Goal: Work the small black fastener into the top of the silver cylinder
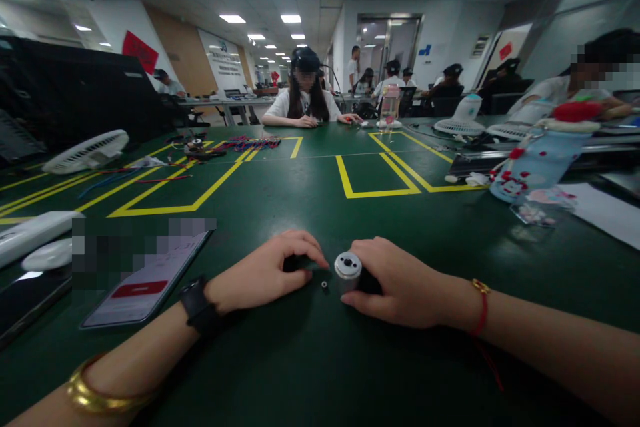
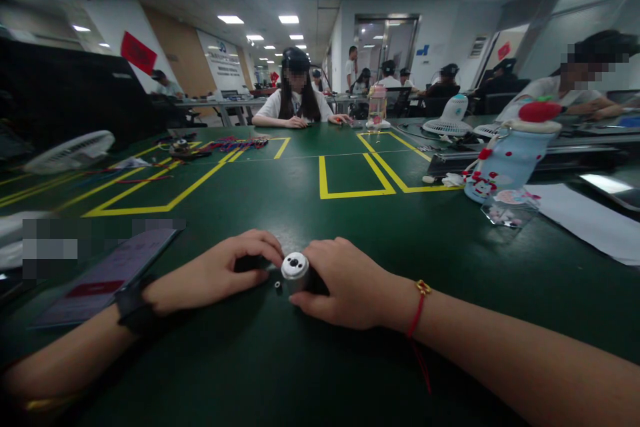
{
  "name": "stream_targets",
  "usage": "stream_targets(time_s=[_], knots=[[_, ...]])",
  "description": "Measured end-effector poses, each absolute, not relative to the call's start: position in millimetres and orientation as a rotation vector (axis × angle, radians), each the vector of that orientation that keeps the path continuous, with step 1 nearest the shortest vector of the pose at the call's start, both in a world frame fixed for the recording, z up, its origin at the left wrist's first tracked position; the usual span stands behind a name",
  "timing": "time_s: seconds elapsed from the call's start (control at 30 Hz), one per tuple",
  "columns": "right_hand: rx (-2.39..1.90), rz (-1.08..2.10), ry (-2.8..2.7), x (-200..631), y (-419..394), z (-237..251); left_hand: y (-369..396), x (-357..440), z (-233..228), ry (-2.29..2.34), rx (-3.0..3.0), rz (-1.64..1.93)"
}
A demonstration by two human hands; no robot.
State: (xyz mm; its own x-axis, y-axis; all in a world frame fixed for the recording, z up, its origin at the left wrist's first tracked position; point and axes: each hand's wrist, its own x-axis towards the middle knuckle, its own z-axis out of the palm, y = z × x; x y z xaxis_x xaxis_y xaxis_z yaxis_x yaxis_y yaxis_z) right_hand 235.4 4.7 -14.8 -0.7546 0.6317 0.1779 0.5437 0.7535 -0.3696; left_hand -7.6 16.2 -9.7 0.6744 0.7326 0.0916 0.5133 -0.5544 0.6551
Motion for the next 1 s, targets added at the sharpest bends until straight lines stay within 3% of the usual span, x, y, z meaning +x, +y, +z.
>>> stream_targets(time_s=[0.63,1.0], knots=[[-0.901,0.407,-2.655,234.9,5.6,-15.8,10.1,-4.5,-8.0,0.973,2.349,0.420],[-0.897,0.397,-2.645,235.9,5.5,-16.5,11.6,-1.1,-7.6,1.010,2.066,0.686]])
